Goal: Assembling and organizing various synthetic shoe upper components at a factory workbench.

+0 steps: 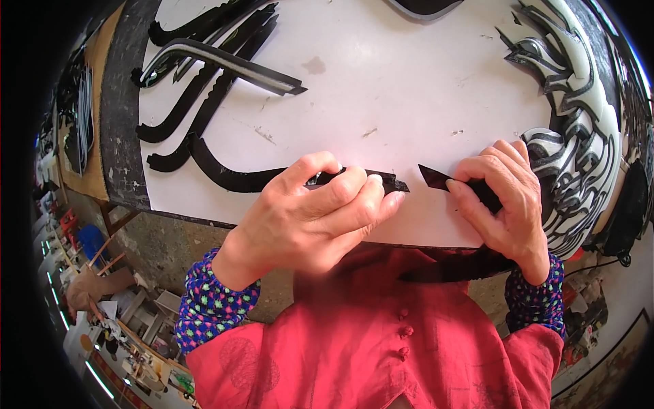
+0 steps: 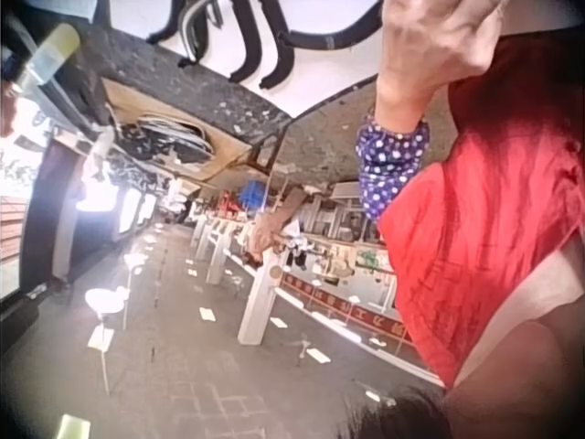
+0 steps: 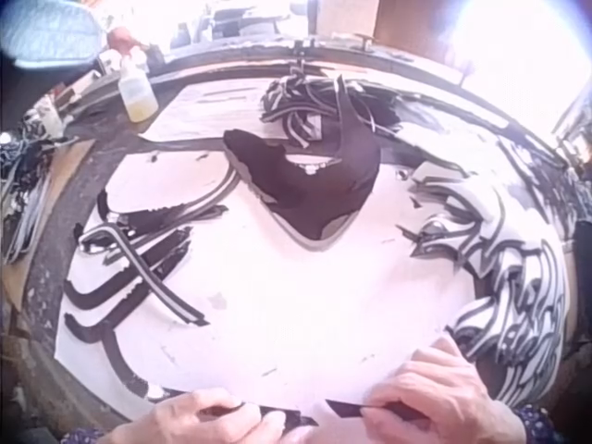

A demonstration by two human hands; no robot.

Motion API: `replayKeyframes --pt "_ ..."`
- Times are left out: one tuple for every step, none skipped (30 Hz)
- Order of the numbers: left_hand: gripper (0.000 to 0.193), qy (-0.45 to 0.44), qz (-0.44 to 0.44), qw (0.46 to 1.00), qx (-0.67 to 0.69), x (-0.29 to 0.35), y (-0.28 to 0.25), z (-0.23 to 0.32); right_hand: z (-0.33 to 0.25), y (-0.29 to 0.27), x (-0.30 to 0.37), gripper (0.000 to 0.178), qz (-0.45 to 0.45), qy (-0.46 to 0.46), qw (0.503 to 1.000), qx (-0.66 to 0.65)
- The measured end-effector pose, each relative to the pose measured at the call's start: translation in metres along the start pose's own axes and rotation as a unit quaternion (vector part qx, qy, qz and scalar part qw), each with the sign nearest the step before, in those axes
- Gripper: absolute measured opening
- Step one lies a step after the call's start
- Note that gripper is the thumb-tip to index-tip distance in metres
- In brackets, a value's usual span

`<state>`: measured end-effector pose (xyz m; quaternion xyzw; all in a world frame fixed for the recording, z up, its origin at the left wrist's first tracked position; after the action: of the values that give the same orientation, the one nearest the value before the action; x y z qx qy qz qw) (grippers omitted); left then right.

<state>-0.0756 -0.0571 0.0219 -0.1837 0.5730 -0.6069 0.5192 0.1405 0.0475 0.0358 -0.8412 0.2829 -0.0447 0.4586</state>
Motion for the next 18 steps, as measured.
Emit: replayKeyframes --pt "0.037 -0.008 -0.001 1.000 0.010 -0.0001 0.0002 -0.0007 0.0004 0.0002 -0.0003 0.017 0.000 0.000 1.000 0.000" --pt "0.037 -0.008 -0.002 1.000 0.010 -0.0002 0.0001 -0.0014 0.0009 0.0006 -0.0006 0.017 0.000 0.000 1.000 0.000" --pt "0.038 -0.010 -0.003 1.000 0.013 -0.0005 0.0000 -0.0023 0.0013 0.0010 -0.0012 0.017 0.001 0.000 1.000 0.000" --pt "0.039 -0.011 -0.005 1.000 0.016 -0.0008 -0.0004 -0.0034 0.0016 0.0014 -0.0020 0.017 0.001 0.000 1.000 0.000" --pt "0.039 -0.010 -0.003 1.000 0.014 -0.0010 -0.0013 -0.0032 0.0013 0.0010 -0.0016 0.017 0.003 0.000 1.000 -0.001" --pt "0.039 -0.006 0.000 1.000 0.011 -0.0006 -0.0022 -0.0033 0.0009 0.0004 -0.0015 0.016 0.006 0.001 1.000 -0.002" --pt "0.038 -0.002 0.004 1.000 0.008 -0.0005 -0.0032 -0.0032 -0.0003 -0.0003 -0.0012 0.016 0.009 -0.002 1.000 0.001" --pt "0.038 0.001 0.007 1.000 0.003 -0.0002 -0.0025 -0.0044 0.0001 0.0005 -0.0025 0.016 0.010 -0.005 1.000 -0.001" --pt "0.038 -0.001 0.013 1.000 -0.001 0.0012 -0.0022 -0.0044 0.0001 0.0010 -0.0035 0.016 0.012 -0.008 1.000 -0.002" --pt "0.038 -0.002 0.019 1.000 -0.006 0.0024 -0.0024 -0.0042 -0.0001 0.0018 -0.0037 0.015 0.018 -0.007 1.000 -0.003" --pt "0.038 0.003 0.023 1.000 -0.014 0.0032 -0.0027 -0.0035 -0.0005 0.0023 -0.0032 0.015 0.025 -0.013 1.000 0.001" --pt "0.037 -0.001 0.021 1.000 -0.011 0.0036 -0.0030 -0.0028 -0.0005 0.0026 -0.0026 0.015 0.025 -0.012 1.000 -0.002" --pt "0.037 -0.004 0.018 1.000 -0.009 0.0035 -0.0037 -0.0025 -0.0007 0.0025 -0.0023 0.015 0.027 -0.012 1.000 -0.005" --pt "0.036 -0.004 0.018 1.000 -0.009 0.0044 -0.0042 -0.0023 -0.0012 0.0035 -0.0017 0.015 0.033 -0.017 0.999 -0.003" --pt "0.036 0.002 0.021 1.000 -0.019 0.0055 -0.0044 -0.0021 -0.0014 0.0041 -0.0012 0.015 0.042 -0.025 0.999 0.000" --pt "0.036 0.002 0.017 1.000 -0.018 0.0065 -0.0043 -0.0022 -0.0012 0.0052 -0.0006 0.015 0.043 -0.029 0.999 -0.001" --pt "0.035 0.002 0.012 1.000 -0.014 0.0068 -0.0046 -0.0014 -0.0014 0.0053 0.0002 0.014 0.043 -0.031 0.999 -0.002" --pt "0.036 0.000 0.015 1.000 -0.004 0.0063 -0.0054 -0.0001 -0.0013 0.0055 0.0006 0.014 0.047 -0.033 0.998 0.001"
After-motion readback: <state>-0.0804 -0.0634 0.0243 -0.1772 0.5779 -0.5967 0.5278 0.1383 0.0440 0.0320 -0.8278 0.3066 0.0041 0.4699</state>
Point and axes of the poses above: each hand's wrist, its own x-axis away from the middle knuckle, its own y-axis out of the palm, z = x × y, the point moved 2 cm from there along -x, towards the middle knuckle, and after that the axes turned 7 degrees about -y, right-handed, at the moved point
